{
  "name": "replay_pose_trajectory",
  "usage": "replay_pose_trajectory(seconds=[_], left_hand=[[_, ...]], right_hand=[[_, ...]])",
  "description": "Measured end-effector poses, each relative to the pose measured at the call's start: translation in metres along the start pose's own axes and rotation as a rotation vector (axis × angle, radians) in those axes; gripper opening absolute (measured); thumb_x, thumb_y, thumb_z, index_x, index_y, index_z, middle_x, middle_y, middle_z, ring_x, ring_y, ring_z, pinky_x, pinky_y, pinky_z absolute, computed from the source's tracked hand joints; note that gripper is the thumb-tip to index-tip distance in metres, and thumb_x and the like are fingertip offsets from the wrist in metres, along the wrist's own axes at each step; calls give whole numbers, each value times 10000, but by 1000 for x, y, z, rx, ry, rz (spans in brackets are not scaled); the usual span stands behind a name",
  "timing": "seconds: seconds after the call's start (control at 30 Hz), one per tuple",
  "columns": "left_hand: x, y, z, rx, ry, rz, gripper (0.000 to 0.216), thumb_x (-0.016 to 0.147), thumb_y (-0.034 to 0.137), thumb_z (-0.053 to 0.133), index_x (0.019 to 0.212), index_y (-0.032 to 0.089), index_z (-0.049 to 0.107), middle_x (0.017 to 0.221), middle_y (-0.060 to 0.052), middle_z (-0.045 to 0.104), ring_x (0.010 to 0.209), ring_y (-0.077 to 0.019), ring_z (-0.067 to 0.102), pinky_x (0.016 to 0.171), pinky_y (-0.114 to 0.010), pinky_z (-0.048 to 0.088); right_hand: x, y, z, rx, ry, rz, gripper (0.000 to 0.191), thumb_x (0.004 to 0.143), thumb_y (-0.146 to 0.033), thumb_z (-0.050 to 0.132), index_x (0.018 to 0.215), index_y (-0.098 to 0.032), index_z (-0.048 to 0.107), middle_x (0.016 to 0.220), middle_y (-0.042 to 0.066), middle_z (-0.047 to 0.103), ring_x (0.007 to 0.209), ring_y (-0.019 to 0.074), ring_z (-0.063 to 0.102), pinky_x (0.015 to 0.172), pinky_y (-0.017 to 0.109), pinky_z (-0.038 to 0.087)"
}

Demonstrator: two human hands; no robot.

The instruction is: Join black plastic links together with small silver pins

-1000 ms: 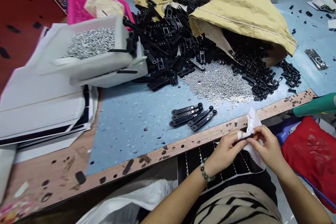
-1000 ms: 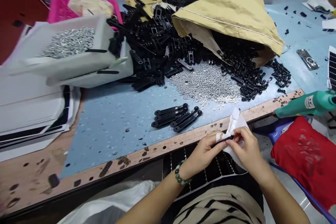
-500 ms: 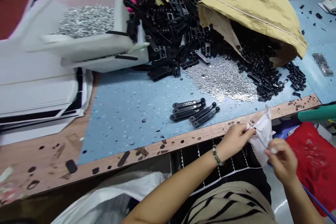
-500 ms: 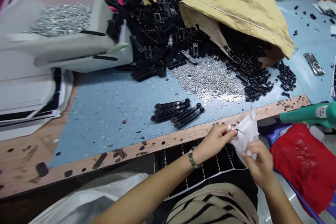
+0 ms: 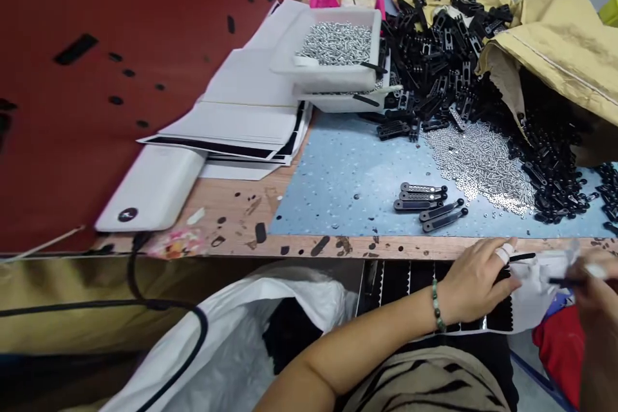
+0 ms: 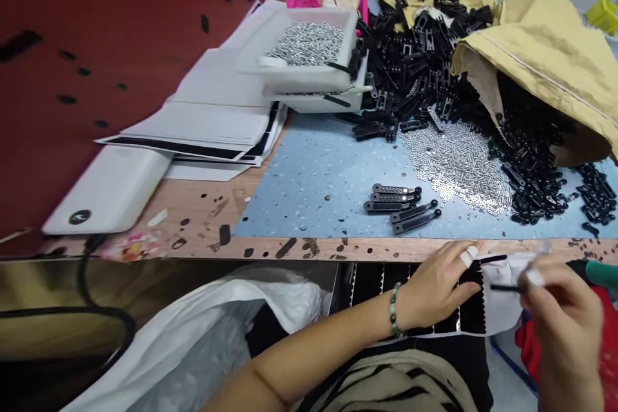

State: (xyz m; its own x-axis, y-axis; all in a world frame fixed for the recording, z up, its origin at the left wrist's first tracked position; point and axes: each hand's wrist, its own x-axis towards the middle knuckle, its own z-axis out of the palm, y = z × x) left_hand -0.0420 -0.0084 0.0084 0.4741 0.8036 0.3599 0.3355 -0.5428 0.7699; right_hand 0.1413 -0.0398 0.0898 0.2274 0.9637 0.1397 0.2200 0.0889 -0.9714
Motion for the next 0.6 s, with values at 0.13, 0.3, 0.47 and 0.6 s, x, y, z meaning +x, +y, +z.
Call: replay_pose_trajectory(seconds=[0.13, 0.3, 0.47, 0.6], left_hand=[[-32, -28, -55, 228, 379, -45, 287, 954, 202, 416, 1218, 104, 475, 1165, -87, 545, 1133, -169, 461, 995, -361, 398], [-60, -65, -105, 666, 245, -290, 336, 956, 240, 428, 1262, 119, 493, 1323, -83, 482, 1254, -260, 366, 1013, -480, 294], [-64, -62, -105, 670, 213, -299, 280, 958, 240, 429, 1179, 133, 563, 1288, -42, 526, 1198, -228, 423, 1033, -462, 243], [-63, -60, -103, 660, 226, -301, 279, 947, 242, 450, 1181, 135, 561, 1281, -41, 531, 1174, -217, 436, 1019, -451, 244]], right_hand=[[49, 26, 72, 184, -248, 56, 111, 784, -252, 696, 846, -177, 642, 703, 27, 528, 606, 96, 514, 552, 214, 430], [65, 48, 165, 176, -386, 205, 292, 718, -385, 716, 820, -122, 641, 711, 40, 588, 604, 127, 569, 587, 253, 482], [61, 65, 200, 34, -416, 192, 334, 744, -430, 659, 855, -116, 638, 761, 58, 624, 658, 162, 613, 631, 277, 498], [62, 70, 197, -78, -428, 147, 318, 770, -423, 633, 844, -113, 633, 736, 52, 618, 640, 158, 612, 620, 267, 487]])
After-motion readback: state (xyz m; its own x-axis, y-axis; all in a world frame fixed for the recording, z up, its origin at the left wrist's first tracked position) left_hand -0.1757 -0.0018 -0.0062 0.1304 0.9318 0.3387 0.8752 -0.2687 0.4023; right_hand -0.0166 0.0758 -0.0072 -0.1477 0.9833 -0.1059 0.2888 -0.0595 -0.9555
